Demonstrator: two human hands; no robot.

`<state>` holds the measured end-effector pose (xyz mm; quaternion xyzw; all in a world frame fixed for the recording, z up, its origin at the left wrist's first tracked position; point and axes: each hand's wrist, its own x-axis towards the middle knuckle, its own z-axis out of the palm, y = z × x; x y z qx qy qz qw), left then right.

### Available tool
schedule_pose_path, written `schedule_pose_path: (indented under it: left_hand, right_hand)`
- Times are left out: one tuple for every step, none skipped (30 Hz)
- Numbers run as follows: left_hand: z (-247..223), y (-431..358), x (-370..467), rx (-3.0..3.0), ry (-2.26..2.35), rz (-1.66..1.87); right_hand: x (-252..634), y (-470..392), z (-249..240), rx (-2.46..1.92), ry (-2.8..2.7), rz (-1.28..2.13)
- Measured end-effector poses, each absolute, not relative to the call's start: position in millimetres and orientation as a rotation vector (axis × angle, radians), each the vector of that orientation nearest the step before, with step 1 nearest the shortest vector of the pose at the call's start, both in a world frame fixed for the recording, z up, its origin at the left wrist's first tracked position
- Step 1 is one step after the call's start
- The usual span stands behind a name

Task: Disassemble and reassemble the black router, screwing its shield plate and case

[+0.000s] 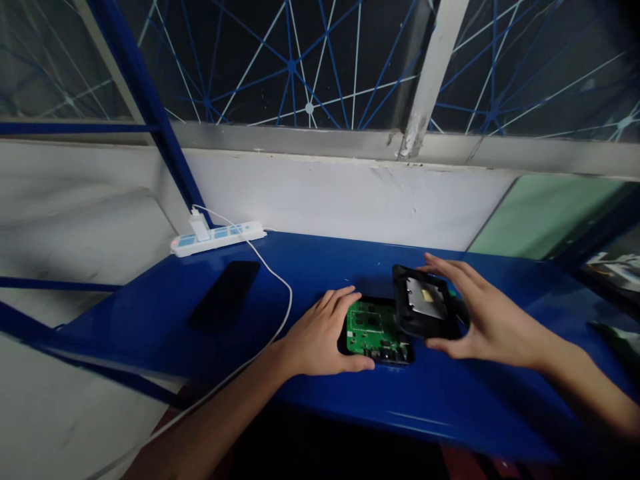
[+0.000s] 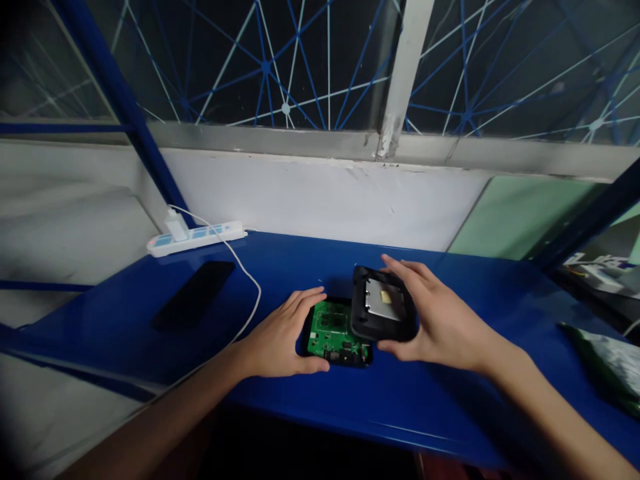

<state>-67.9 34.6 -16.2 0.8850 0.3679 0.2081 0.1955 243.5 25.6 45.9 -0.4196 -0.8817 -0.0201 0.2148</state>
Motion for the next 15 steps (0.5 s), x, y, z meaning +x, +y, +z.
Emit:
schedule_pose_path:
  left_hand:
    - [-16, 35, -68, 2.481, 1.029, 0.598]
    - [-16, 35, -68, 2.484, 1.024, 0.615]
    - [-16, 35, -68, 2.489, 1.017, 0.636]
    - [-16, 35, -69, 2.496, 1.008, 0.658]
    - [-15, 35, -70, 2.506, 0.997, 0.684]
    - [-15, 34, -71, 2.518, 0.985, 0.713]
    - [-15, 34, -71, 2.531, 0.974, 0.745]
    - [-15, 34, -71, 2.545, 0.965, 0.78]
    - [-14, 34, -71, 2.557, 0.966, 0.815]
    - [-13, 34, -70, 2.57, 0.971, 0.845]
    - [-11, 35, -67, 2.584, 0.976, 0.875]
    - [-8, 36, -64, 2.601, 0.977, 0.894]
    - [-5, 38, -60, 2.625, 0.974, 0.905]
    - [-1, 40, -55, 2.653, 0.969, 0.905]
    - [3, 43, -50, 2.689, 0.961, 0.887]
  right_hand:
    - [238, 31, 42, -1.123, -2.437, -0.082]
    - [233, 35, 38, -1.085, -2.419, -0.114]
    - [230, 39, 34, -1.048, -2.403, -0.156]
    - [228, 41, 29, -1.013, -2.379, -0.198]
    - [226, 42, 26, -1.002, -2.362, -0.219]
    - [225, 42, 23, -0.992, -2.346, -0.239]
    - [225, 42, 21, -0.987, -2.336, -0.253]
    - [225, 41, 19, -0.984, -2.329, -0.264]
    - [225, 39, 19, -0.977, -2.327, -0.273]
    - [224, 38, 18, -0.968, -2.327, -0.279]
    - [224, 37, 18, -0.961, -2.33, -0.278]
    - [223, 36, 17, -0.96, -2.337, -0.27]
    - [222, 35, 17, -0.961, -2.341, -0.265]
    - [221, 35, 16, -0.967, -2.345, -0.259]
    - [220, 35, 15, -0.968, -2.347, -0.259]
